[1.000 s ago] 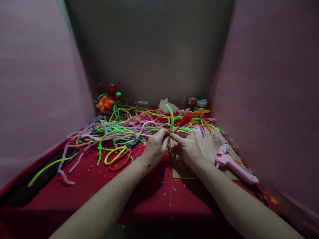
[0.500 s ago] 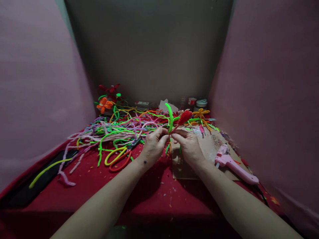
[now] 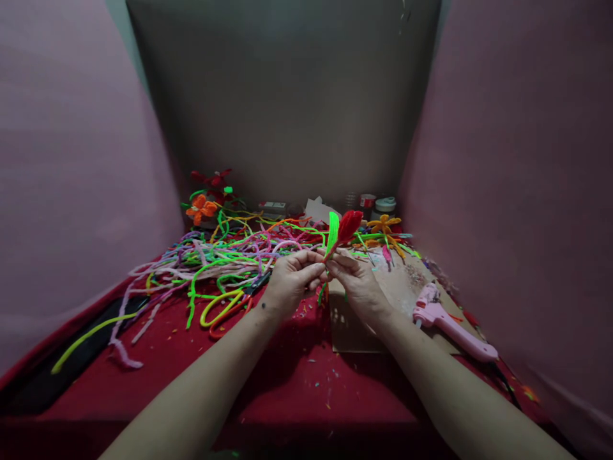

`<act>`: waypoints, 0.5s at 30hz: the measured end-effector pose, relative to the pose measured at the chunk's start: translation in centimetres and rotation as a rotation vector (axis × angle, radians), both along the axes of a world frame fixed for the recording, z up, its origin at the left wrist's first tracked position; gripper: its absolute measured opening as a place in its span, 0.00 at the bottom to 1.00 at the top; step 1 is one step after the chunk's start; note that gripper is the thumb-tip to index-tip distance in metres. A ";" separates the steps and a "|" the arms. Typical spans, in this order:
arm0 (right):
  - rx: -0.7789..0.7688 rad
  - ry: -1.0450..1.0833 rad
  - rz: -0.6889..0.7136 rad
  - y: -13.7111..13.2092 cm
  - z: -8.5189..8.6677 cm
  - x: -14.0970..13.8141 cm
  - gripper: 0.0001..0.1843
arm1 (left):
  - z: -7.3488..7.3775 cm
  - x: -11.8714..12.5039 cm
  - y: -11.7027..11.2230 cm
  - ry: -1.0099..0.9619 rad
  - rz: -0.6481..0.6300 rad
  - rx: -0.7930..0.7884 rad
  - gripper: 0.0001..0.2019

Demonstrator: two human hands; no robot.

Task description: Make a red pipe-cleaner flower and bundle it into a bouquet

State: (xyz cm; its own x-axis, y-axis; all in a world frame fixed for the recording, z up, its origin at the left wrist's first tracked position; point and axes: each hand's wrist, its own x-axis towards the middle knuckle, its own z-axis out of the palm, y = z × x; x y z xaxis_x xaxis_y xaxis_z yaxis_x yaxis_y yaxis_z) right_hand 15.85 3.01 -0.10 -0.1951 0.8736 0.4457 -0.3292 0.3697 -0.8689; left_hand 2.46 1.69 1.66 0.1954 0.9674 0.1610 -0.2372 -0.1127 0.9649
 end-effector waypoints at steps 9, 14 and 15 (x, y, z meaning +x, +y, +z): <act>0.069 -0.045 0.156 0.6 0.2 0.9 0.09 | 0.6 -0.6 0.1 -0.124 -0.147 -0.148 0.09; -0.016 0.059 0.217 0.4 0.2 0.8 0.06 | 0.5 -1.3 0.7 -0.135 -0.260 -0.233 0.10; -0.032 0.092 0.213 0.3 0.2 0.6 0.06 | 0.3 -1.4 0.9 -0.133 -0.289 -0.251 0.11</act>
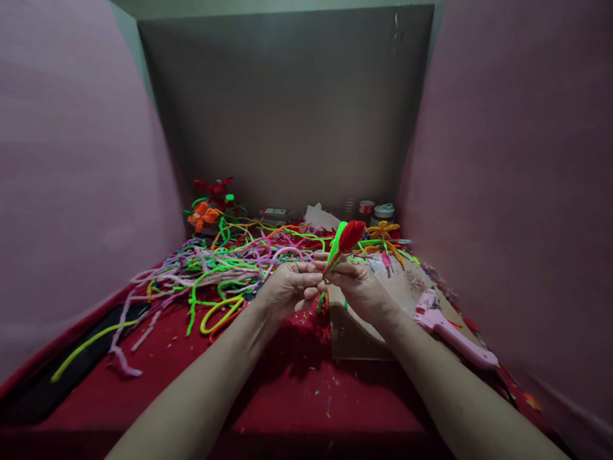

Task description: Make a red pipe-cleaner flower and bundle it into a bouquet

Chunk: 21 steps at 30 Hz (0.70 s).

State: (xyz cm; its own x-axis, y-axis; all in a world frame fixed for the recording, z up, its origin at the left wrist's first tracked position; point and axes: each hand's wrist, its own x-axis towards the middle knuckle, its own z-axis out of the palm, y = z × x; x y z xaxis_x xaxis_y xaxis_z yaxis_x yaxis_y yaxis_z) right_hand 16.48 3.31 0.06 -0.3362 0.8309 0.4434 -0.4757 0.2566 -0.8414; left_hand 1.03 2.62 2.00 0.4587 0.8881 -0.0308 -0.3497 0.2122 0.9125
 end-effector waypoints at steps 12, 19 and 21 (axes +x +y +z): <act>-0.284 0.150 -0.098 -0.7 -0.7 -1.4 0.08 | -0.8 1.8 -0.9 0.385 0.387 0.417 0.06; -0.424 0.111 -0.210 -1.2 -0.7 -1.7 0.11 | -2.8 1.6 -0.7 1.007 0.553 1.117 0.10; -0.350 0.061 -0.230 -1.1 -0.6 -1.6 0.10 | -2.9 1.3 -0.6 1.013 0.523 1.146 0.11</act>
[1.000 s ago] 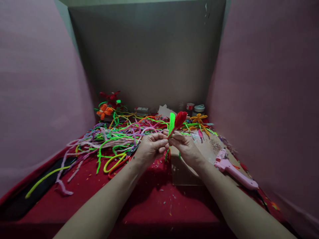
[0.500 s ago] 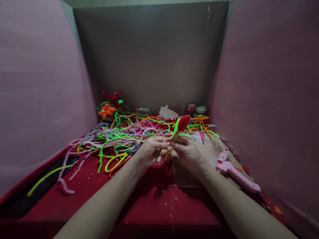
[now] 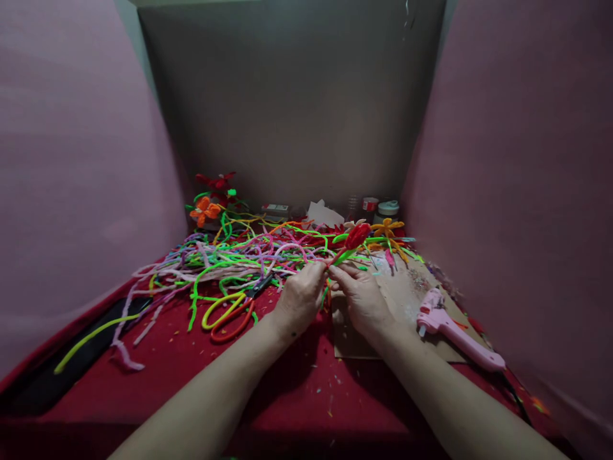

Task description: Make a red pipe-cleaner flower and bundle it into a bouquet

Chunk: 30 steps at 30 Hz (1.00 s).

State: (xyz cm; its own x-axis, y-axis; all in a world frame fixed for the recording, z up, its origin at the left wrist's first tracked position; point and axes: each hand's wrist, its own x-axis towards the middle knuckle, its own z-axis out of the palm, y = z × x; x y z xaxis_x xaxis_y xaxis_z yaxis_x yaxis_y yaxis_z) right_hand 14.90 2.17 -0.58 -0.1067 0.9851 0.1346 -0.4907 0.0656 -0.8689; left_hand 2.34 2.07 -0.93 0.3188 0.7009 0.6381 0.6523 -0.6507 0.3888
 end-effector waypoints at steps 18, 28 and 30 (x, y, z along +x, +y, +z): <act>0.402 -0.246 -0.019 1.1 0.8 1.8 0.06 | 1.9 0.8 -0.8 -0.628 -0.125 -0.531 0.09; 0.253 -0.006 0.141 0.9 0.8 1.3 0.07 | 3.4 0.2 -1.3 -0.977 -0.564 -1.151 0.10; 0.182 0.059 0.135 0.8 0.7 1.0 0.07 | 3.1 0.4 -1.2 -0.956 -0.579 -1.140 0.09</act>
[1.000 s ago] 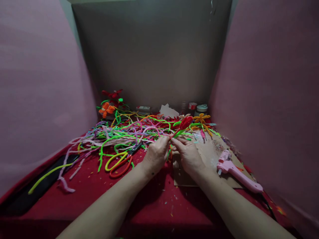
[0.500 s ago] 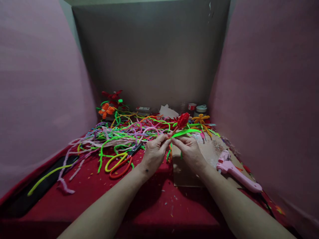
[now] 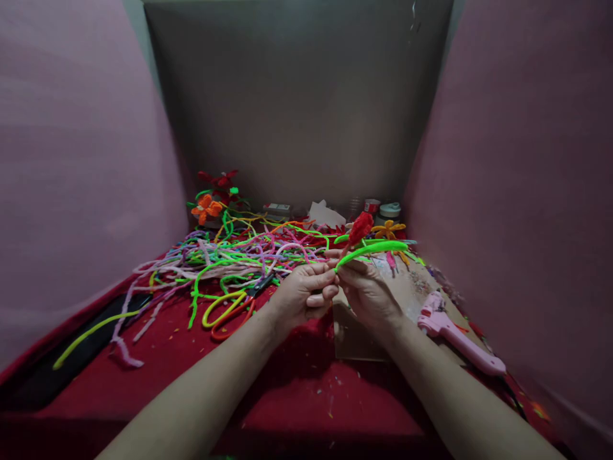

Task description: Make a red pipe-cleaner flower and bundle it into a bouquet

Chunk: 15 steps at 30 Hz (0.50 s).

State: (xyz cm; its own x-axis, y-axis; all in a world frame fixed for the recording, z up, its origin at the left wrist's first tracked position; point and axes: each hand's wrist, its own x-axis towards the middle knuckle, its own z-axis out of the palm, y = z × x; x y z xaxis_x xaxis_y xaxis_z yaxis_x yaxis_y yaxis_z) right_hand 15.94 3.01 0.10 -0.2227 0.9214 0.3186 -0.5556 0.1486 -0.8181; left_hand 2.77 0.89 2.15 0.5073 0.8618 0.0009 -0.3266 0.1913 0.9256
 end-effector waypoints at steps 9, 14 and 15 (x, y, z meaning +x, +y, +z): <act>-0.039 -0.081 -0.260 -0.1 -1.1 -0.6 0.03 | -2.6 0.5 0.3 0.753 0.681 0.882 0.04; 0.072 -0.307 -0.338 -0.8 -0.2 -0.2 0.03 | -2.9 0.3 0.6 0.822 0.652 0.948 0.06; 0.105 -0.341 -0.336 -0.8 0.0 -0.1 0.03 | -2.8 0.4 0.7 0.784 0.651 0.898 0.06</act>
